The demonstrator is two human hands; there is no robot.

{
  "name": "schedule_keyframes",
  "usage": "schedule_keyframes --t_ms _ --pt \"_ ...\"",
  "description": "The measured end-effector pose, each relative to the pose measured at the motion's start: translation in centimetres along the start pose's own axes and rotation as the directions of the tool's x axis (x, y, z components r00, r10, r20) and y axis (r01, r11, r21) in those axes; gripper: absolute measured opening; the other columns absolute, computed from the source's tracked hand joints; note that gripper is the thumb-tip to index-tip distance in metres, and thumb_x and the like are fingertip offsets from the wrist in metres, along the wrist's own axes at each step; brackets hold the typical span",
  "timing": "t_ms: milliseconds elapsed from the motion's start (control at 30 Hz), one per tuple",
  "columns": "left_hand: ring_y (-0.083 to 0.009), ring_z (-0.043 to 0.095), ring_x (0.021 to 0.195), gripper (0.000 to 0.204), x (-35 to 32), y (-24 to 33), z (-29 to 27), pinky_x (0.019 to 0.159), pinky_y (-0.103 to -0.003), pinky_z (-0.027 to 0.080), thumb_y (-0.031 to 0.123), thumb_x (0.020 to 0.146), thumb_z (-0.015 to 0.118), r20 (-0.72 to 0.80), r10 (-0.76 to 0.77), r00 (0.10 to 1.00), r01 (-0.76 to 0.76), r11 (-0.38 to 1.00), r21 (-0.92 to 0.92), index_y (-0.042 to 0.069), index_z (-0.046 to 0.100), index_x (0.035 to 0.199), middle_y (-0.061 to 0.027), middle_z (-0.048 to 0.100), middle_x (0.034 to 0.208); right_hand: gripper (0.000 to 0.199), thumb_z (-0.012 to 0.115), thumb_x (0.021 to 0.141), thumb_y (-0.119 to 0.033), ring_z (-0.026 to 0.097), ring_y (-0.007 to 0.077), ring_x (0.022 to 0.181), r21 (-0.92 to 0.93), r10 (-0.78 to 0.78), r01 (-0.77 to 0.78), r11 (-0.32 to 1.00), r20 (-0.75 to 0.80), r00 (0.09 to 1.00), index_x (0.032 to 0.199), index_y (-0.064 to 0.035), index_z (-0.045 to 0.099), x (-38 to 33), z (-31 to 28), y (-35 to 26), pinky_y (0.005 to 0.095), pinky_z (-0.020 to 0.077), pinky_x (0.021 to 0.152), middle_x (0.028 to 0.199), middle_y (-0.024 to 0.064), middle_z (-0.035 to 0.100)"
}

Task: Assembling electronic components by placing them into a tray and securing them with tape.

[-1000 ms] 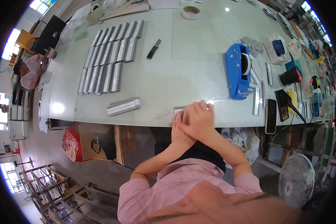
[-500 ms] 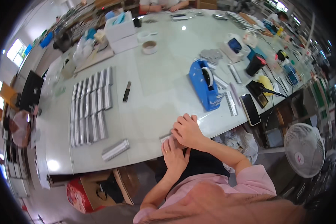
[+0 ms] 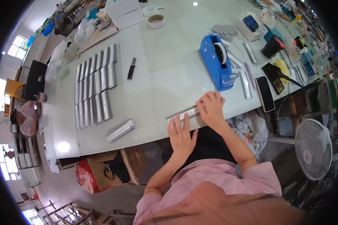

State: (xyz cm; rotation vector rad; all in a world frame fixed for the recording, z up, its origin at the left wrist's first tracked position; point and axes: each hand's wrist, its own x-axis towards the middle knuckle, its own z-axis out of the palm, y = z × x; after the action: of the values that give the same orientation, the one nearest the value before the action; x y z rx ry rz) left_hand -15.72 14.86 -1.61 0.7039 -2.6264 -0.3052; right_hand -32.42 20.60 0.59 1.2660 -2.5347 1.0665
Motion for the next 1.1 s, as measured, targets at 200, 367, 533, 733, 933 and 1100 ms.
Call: schedule_keyframes --t_ms 200,367,533,733,933,1100 --pt "-0.0417 0.034 0.135 0.072 -0.4 -0.1 0.1 0.113 -0.055 0.033 0.039 0.088 0.072 0.036 -0.019 0.999 0.018 0.999 0.029 0.005 0.048 0.147 -0.0222 0.040 0.145 0.016 0.075 0.082 -0.026 0.049 0.0295 0.108 0.088 -0.013 0.007 0.996 0.072 0.997 0.086 -0.0131 0.066 -0.8 0.1 0.3 0.0492 0.0315 0.091 0.106 0.0038 0.057" --pt "-0.0401 0.035 0.136 0.072 -0.8 -0.1 0.2 0.113 -0.055 0.033 0.040 0.088 0.072 0.036 -0.017 0.999 0.016 0.999 0.043 0.005 0.048 0.147 -0.0214 0.041 0.144 0.018 0.077 0.080 -0.027 0.046 0.0280 0.112 0.126 -0.081 0.069 0.990 0.099 0.992 0.085 -0.0128 0.067 -1.4 1.0 -1.2 0.0464 0.0295 0.091 0.107 0.0031 0.056" --pt "-0.0422 0.034 0.137 0.073 -0.8 -0.1 0.4 0.113 -0.057 0.032 0.038 0.086 0.074 0.025 -0.004 1.000 0.004 1.000 0.012 0.005 0.049 0.147 -0.0205 0.039 0.147 0.015 0.075 0.082 -0.024 0.046 0.0278 0.112 0.107 -0.082 0.069 0.992 0.122 0.989 0.082 -0.0113 0.067 -1.4 2.1 -1.1 0.0470 0.0294 0.092 0.108 0.0038 0.056" --pt "-0.0393 0.033 0.137 0.072 -0.6 0.0 0.2 0.113 -0.055 0.032 0.040 0.087 0.073 0.023 -0.002 1.000 0.001 0.999 0.041 0.005 0.049 0.146 -0.0190 0.041 0.145 0.014 0.074 0.081 -0.021 0.046 0.0293 0.111 0.080 -0.108 0.095 0.992 0.184 0.977 0.083 -0.0093 0.065 -0.9 1.3 -1.3 0.0478 0.0305 0.091 0.110 0.0049 0.056" --pt "-0.0385 0.040 0.130 0.074 0.1 0.3 -0.6 0.110 -0.055 0.034 0.042 0.084 0.075 0.040 0.008 0.999 -0.010 0.999 0.050 0.003 0.051 0.143 -0.0182 0.046 0.137 0.014 0.074 0.077 -0.016 0.048 0.0300 0.107 0.029 -0.151 0.150 0.988 0.078 0.985 0.085 -0.0116 0.064 0.4 -1.0 -1.2 0.0482 0.0347 0.087 0.107 0.0062 0.055" --pt "-0.0391 0.040 0.130 0.076 0.2 0.0 -1.2 0.111 -0.056 0.034 0.042 0.083 0.077 0.080 0.006 0.997 -0.011 0.998 0.065 0.003 0.051 0.143 -0.0182 0.046 0.137 0.010 0.075 0.079 -0.019 0.052 0.0304 0.101 -0.297 -0.171 0.100 0.950 -0.223 0.960 0.088 -0.0154 0.073 6.4 -10.0 4.3 0.0457 0.0404 0.082 0.097 0.0051 0.059"
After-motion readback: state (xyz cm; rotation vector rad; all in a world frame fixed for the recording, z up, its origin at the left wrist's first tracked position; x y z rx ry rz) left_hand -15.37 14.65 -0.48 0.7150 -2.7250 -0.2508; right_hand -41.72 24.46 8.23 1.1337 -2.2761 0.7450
